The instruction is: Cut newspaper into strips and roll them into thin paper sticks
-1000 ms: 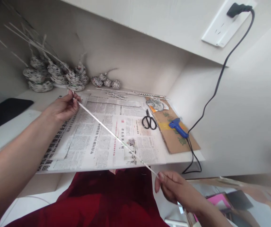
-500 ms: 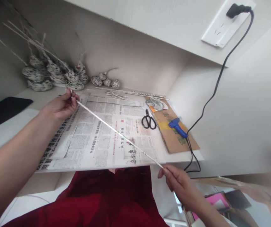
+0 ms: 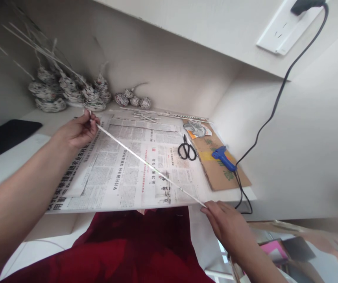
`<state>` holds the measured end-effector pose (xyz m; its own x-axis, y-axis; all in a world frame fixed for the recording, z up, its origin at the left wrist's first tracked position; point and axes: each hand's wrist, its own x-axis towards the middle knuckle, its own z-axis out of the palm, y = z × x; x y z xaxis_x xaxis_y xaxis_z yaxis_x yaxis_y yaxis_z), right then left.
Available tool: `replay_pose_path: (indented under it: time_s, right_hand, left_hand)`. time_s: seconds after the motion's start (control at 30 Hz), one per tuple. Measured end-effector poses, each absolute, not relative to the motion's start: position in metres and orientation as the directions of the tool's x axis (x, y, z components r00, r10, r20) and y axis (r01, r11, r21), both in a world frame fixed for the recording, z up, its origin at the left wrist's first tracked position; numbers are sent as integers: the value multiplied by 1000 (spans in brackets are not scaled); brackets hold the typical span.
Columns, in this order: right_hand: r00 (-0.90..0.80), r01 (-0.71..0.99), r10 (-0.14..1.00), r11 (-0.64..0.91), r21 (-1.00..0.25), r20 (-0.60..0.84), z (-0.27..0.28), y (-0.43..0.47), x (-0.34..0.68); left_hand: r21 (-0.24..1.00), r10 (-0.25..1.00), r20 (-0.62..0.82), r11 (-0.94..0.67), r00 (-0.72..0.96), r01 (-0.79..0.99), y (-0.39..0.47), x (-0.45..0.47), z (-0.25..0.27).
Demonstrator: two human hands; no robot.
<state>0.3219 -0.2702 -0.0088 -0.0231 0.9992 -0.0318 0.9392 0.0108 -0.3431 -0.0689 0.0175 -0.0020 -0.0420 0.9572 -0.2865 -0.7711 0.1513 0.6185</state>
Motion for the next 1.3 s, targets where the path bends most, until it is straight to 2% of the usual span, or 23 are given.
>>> replay_pose_path:
  time_s: [0.07,0.13,0.2,0.27,0.3,0.33,0.4,0.47,0.53,0.57,0.6,0.67,0.73,0.8,0.83,0.9,0.97,1.07,1.13,1.17,1.2,1.3]
  right_hand:
    - [-9,834,981,-100,-542,-195,-11,-273,319]
    - [-78,573,891,-326,-752,-446,-15,-278,314]
    - [-243,248,783,-521,-817,-573,-21,-282,311]
    - [-365,63,731,-598,-799,-576,-26,-285,308]
    - [-384,72,718,-604,-794,-581,-27,-286,306]
    - [-367,151,718,-582,-799,-592,-26,-285,305]
    - [-231,450,802,-414,-791,-551,-21,-282,302]
    - [-82,755,936,-166,-634,-343,-15,-278,299]
    - [-38,904,992,-17,-427,-119,-10,-274,297]
    - [-38,926,997,9,-378,-71,-9,-273,296]
    - [-39,923,997,8,-385,-73,-8,-272,295]
    - [-38,834,977,-86,-545,-212,-9,-273,293]
    - [-105,592,897,-290,-752,-429,-12,-275,291]
    - [-259,318,788,-476,-820,-558,-14,-277,289]
    - [-319,253,750,-521,-815,-579,-15,-278,288]
    - [-315,327,746,-494,-805,-586,-14,-277,285]
    - [-177,573,846,-327,-752,-503,-11,-274,283]
    - [-20,870,978,-85,-485,-207,-10,-266,283]
    - [-1,930,994,-40,-366,-110,-11,-262,285]
    - [-3,923,993,-43,-382,-120,-12,-262,287]
    - [-16,888,984,-67,-456,-177,-13,-262,288]
    - [-179,561,864,-304,-770,-471,-13,-265,292]
  left_hand:
    - [617,958,-284,162,-26,-771,17,-68,-1]
    - [611,959,-284,175,-8,-772,15,-68,1]
    - [598,957,-290,188,8,-779,14,-68,2]
    - [587,956,-293,193,15,-787,13,-68,3]
    - [583,956,-293,192,16,-789,12,-67,3]
    - [584,957,-291,189,13,-789,12,-67,3]
    - [596,960,-281,175,1,-783,12,-67,2]
    - [611,962,-274,168,-8,-774,13,-67,1]
    - [618,963,-268,167,-7,-768,14,-67,-1]
    - [618,964,-265,165,-6,-769,15,-67,-1]
    - [615,965,-263,164,-4,-771,16,-68,-2]
    - [607,966,-259,162,-1,-778,16,-68,-2]
    - [599,967,-256,164,6,-784,15,-68,-2]
    - [590,967,-255,176,25,-788,14,-68,0]
    - [587,966,-258,183,32,-789,13,-67,0]
    - [588,962,-272,190,29,-786,11,-65,2]
    - [595,958,-287,186,9,-782,10,-63,3]
    - [592,955,-297,182,-2,-785,7,-61,6]
    - [584,954,-299,186,3,-790,6,-61,8]
    - [582,953,-303,188,4,-791,6,-61,9]
    - [579,952,-306,191,5,-793,5,-61,9]
    - [570,953,-303,200,23,-797,5,-62,9]
